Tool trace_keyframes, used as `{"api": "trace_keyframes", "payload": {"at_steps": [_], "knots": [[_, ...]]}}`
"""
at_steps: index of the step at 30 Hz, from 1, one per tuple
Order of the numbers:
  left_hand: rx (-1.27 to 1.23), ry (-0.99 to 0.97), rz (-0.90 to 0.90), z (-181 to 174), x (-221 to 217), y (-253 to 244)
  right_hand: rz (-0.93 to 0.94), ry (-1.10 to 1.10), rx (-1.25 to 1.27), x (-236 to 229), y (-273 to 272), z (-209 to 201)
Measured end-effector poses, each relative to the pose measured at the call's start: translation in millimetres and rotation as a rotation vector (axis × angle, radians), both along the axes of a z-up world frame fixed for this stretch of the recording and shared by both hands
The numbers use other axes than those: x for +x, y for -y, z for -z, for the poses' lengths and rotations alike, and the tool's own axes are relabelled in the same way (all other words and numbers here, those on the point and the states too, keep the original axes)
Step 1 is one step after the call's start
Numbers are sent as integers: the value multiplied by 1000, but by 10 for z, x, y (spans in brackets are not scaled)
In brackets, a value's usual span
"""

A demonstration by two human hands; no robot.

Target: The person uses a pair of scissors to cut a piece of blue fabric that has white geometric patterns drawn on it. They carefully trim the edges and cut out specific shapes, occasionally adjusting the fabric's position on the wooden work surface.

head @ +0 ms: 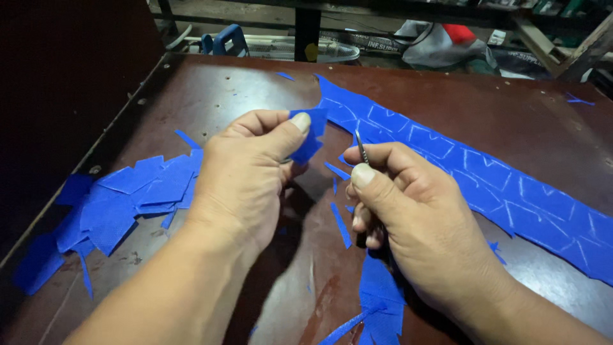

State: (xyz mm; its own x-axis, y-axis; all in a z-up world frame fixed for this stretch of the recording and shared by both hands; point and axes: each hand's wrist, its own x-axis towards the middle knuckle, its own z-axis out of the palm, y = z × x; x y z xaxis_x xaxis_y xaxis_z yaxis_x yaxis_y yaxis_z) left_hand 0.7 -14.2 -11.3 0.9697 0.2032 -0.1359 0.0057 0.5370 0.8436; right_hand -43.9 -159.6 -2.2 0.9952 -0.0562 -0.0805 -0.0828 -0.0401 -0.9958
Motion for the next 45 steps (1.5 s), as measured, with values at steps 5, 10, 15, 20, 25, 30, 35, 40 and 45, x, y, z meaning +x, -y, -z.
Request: {"api": "trace_keyframes", "payload": {"at_steps": [5, 10, 15, 20, 25, 30, 35, 40, 45], "knots": [[149, -83, -53, -213, -118, 21, -1, 65, -53, -15, 15, 29], [225, -188, -135, -235, -261, -307, -8, 87, -10, -17, 6, 62], [502, -124, -328, -286, -594, -817, 58, 53, -57, -103, -141, -12], [967, -357, -411, -306, -783, -1087, 212, 21, -160, -151, -242, -48], [1058, -286, -468, -34, -743, -1256, 259, 234, -209, -12, -4, 106], [1330, -223, -437, 107, -704, -1284, 291, 274, -283, 5, -18, 27], [1590, -2, -560, 319, -657, -1379, 322, 193, -671, -14, 50, -39], [1766, 148, -654, 350, -696, -1307, 324, 266, -668, 87, 172, -38], [1997, 332, -353, 346, -611, -1179, -214, 567, -913, 271, 115, -38]]}}
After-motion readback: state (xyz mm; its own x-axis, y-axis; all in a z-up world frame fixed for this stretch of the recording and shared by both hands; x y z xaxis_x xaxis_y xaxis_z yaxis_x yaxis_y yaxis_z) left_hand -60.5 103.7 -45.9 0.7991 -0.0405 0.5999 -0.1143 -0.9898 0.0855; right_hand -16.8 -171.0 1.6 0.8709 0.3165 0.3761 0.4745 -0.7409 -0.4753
